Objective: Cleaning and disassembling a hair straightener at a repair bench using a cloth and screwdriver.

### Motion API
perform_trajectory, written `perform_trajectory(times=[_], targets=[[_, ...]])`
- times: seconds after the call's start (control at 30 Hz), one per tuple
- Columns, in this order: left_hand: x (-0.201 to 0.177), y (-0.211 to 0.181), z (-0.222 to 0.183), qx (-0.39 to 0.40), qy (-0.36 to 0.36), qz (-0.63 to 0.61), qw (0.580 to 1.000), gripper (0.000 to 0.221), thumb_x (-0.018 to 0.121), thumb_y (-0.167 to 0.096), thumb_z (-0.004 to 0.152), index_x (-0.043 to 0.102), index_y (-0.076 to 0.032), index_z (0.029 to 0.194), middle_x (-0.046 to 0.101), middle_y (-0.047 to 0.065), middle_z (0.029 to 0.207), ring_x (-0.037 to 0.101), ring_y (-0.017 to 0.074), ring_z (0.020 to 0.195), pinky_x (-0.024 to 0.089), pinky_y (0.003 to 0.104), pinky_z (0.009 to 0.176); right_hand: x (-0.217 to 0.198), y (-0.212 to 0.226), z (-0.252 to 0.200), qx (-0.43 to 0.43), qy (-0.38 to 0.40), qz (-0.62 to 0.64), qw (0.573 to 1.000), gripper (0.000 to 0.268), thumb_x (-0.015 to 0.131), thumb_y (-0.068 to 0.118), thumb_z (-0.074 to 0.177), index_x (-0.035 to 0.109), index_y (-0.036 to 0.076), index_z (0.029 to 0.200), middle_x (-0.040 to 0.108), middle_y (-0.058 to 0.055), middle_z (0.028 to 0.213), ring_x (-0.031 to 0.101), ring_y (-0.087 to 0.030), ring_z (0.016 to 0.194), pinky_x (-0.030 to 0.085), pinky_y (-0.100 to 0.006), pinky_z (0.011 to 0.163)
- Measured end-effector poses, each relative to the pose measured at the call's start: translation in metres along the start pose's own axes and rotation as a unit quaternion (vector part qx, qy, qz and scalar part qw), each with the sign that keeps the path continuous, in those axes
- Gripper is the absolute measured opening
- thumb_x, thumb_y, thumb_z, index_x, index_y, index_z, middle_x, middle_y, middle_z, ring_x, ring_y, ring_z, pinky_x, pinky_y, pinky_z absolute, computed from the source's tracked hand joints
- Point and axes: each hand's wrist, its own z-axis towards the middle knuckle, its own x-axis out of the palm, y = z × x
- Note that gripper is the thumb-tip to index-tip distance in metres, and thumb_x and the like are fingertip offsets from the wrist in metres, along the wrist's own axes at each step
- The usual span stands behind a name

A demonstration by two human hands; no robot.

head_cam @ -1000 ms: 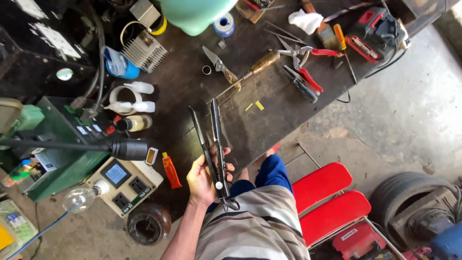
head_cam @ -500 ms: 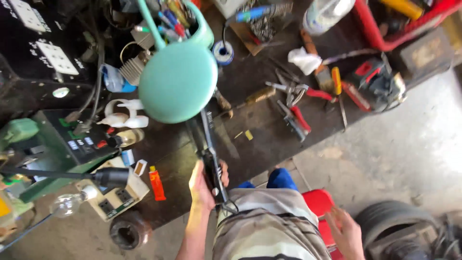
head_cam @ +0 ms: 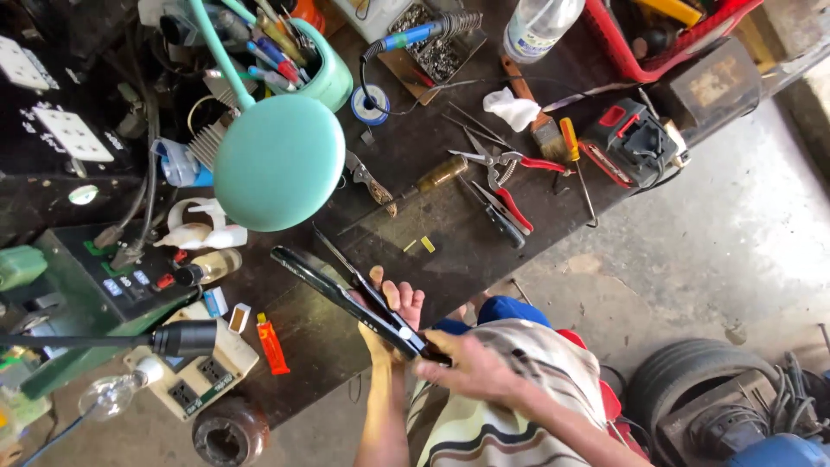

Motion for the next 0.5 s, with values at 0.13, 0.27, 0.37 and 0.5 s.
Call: perform_trajectory(times=[0.13,0.27,0.37,0.5], targets=[[-0.013,-0.004,0.007,-0.082,0.001,0.046,0.996,0.053,0.042,-0.065,0.100,0.048,-0.036,0.144,0.042,0.002,0.087,0.046,0.0232,0.084,0.033,0.043,0.092,0.026,-0.014,0.019,-0.063,-0.112,0.003,0.992,0.016,0.071,0.027,0.096,0.062,0.014,0.092,0.053,0.003,0.071,0.046,-0.011,0.061,0.039,-0.030,0.055],[-0.011,-0.016,-0.006,-0.130,0.047,0.033,0.990,0.077,0.051,-0.070,0.094,0.049,-0.017,0.150,0.064,0.010,0.111,0.064,0.0287,0.095,0.055,0.047,0.092,0.043,-0.027,0.031,-0.093,-0.179,0.008,0.979,0.032,0.066,0.037,0.092,0.070,0.010,0.110,0.073,-0.004,0.086,0.061,-0.015,0.062,0.046,-0.028,0.054],[-0.011,-0.021,-0.024,-0.083,-0.059,0.089,0.991,0.070,0.032,-0.064,0.104,0.058,-0.011,0.143,0.069,0.020,0.110,0.068,0.0373,0.101,0.054,0.050,0.097,0.050,-0.053,0.048,-0.074,-0.262,0.044,0.961,0.054,0.089,0.027,0.079,0.073,0.006,0.125,0.079,-0.020,0.101,0.078,-0.032,0.094,0.062,-0.040,0.079],[-0.024,-0.029,-0.039,-0.092,-0.036,0.104,0.990,0.070,0.028,-0.061,0.104,0.048,-0.015,0.153,0.065,0.020,0.137,0.068,0.0378,0.119,0.058,0.043,0.095,0.050,-0.043,0.048,-0.098,-0.251,-0.001,0.963,0.051,0.088,0.028,0.081,0.071,0.007,0.124,0.078,-0.018,0.097,0.078,-0.032,0.092,0.063,-0.041,0.078]])
